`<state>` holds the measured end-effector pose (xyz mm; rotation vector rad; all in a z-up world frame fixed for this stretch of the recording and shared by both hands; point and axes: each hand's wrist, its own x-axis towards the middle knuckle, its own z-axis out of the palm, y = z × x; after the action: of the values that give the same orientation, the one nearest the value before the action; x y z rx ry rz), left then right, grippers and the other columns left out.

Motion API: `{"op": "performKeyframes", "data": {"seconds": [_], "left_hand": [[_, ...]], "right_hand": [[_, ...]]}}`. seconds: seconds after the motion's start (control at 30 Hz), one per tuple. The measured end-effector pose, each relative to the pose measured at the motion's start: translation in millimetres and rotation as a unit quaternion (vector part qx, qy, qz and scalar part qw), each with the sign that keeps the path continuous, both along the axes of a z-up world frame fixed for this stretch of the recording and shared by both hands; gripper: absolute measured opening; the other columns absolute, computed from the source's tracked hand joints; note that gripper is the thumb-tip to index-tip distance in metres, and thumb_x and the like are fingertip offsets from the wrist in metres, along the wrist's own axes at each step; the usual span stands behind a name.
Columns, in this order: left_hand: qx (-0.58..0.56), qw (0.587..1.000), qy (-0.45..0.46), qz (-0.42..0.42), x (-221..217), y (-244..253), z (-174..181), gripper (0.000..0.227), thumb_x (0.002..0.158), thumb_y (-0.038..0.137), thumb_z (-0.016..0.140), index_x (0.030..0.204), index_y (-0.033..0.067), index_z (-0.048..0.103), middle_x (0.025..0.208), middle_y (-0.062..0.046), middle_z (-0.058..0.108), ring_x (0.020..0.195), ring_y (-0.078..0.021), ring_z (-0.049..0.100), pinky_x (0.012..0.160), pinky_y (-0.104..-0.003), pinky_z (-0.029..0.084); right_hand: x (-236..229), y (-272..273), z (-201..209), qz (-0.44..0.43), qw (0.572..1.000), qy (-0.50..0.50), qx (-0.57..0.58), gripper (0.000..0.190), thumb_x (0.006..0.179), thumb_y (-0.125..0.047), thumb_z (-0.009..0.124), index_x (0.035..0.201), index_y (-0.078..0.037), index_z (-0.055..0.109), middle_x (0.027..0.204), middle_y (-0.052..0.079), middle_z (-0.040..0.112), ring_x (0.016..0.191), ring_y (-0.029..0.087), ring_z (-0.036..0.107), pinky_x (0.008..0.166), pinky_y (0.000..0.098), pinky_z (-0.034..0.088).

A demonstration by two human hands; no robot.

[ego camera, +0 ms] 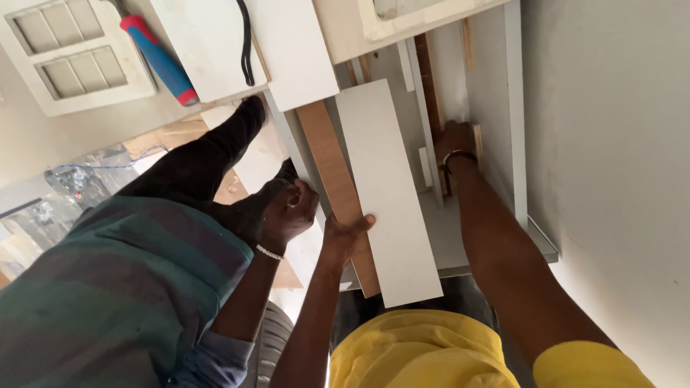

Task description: Fitting wooden partitions into a white cabinet frame and measuring the internal dimensions.

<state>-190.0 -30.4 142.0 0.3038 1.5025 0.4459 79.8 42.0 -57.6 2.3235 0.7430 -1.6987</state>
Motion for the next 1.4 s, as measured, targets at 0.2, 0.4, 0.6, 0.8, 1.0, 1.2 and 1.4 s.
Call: {"op": "performKeyframes", "data": {"seconds": [0.2, 0.4, 0.6, 0.8, 1.0, 1.2, 1.4], "left_hand": [[-0.021, 0.999, 0.025, -0.003, 8.9, 2.1, -9.0, 0.046, 0.080, 0.012, 0.084, 0.119, -0.0043, 0.065, 0.102, -0.009, 0.072, 0.090, -0.0195, 0.069, 0.079, -0.034, 0.058], [0.014, 0.999, 0.036, -0.010, 26.1, 8.3, -25.6, 0.050, 0.078, 0.016, 0.087, 0.119, -0.0038, 0.066, 0.106, -0.010, 0.073, 0.091, -0.0205, 0.070, 0.080, -0.035, 0.058], [0.033, 0.992, 0.085, -0.083, 51.3, 21.0, -40.8, 0.053, 0.083, 0.025, 0.087, 0.121, -0.0047, 0.067, 0.109, -0.013, 0.075, 0.094, -0.0212, 0.072, 0.084, -0.034, 0.059], [0.104, 0.994, 0.013, 0.023, 92.9, 5.3, -117.9, 0.055, 0.078, 0.018, 0.088, 0.121, -0.0057, 0.063, 0.110, -0.015, 0.074, 0.094, -0.0229, 0.072, 0.084, -0.035, 0.061], [0.128, 0.988, 0.033, 0.084, 136.7, 13.7, -149.5, 0.051, 0.077, 0.010, 0.087, 0.120, -0.0045, 0.061, 0.107, -0.014, 0.072, 0.091, -0.0204, 0.069, 0.080, -0.033, 0.058], [0.077, 0.993, 0.078, 0.034, 144.0, 13.2, -168.2, 0.039, 0.082, 0.017, 0.090, 0.104, -0.0079, 0.070, 0.096, -0.014, 0.073, 0.084, -0.0240, 0.067, 0.075, -0.035, 0.055], [0.083, 0.994, 0.041, 0.052, 147.2, 14.0, -179.8, 0.048, 0.074, 0.023, 0.092, 0.109, 0.0031, 0.067, 0.099, -0.007, 0.072, 0.089, -0.0202, 0.068, 0.080, -0.036, 0.058]], "right_hand": [[15.3, -16.8, 26.3, 0.045, 0.996, -0.053, 0.060, 0.031, 0.103, -0.020, 0.055, 0.114, 0.008, 0.062, 0.125, 0.028, 0.054, 0.103, 0.039, 0.063, 0.088, 0.0455, 0.057], [38.9, -11.5, 118.7, 0.166, 0.947, -0.066, 0.268, 0.030, 0.101, -0.018, 0.053, 0.102, 0.009, 0.067, 0.111, 0.032, 0.062, 0.098, 0.043, 0.062, 0.090, 0.0498, 0.053], [62.6, -33.8, 254.1, 0.020, 0.991, 0.018, 0.134, 0.036, 0.103, -0.030, 0.048, 0.103, 0.002, 0.063, 0.081, 0.019, 0.066, 0.069, 0.029, 0.059, 0.069, 0.0468, 0.048], [95.9, -98.4, 315.9, -0.019, 0.988, 0.020, 0.154, 0.042, 0.104, -0.038, 0.050, 0.095, 0.002, 0.060, 0.073, 0.011, 0.054, 0.066, 0.019, 0.049, 0.063, 0.0404, 0.046], [95.5, -125.1, 334.0, -0.069, 0.962, 0.030, 0.263, 0.034, 0.103, -0.031, 0.050, 0.110, -0.001, 0.065, 0.076, -0.001, 0.058, 0.071, 0.007, 0.049, 0.064, 0.0287, 0.046], [102.0, -149.4, 326.6, -0.107, 0.975, 0.028, 0.192, 0.032, 0.103, -0.029, 0.052, 0.110, -0.002, 0.068, 0.071, 0.001, 0.053, 0.066, 0.009, 0.044, 0.058, 0.0297, 0.043], [99.2, -144.9, 324.8, -0.140, 0.966, 0.063, 0.208, 0.030, 0.104, -0.024, 0.051, 0.116, -0.003, 0.068, 0.073, -0.003, 0.056, 0.064, 0.006, 0.044, 0.058, 0.0266, 0.042]]}}
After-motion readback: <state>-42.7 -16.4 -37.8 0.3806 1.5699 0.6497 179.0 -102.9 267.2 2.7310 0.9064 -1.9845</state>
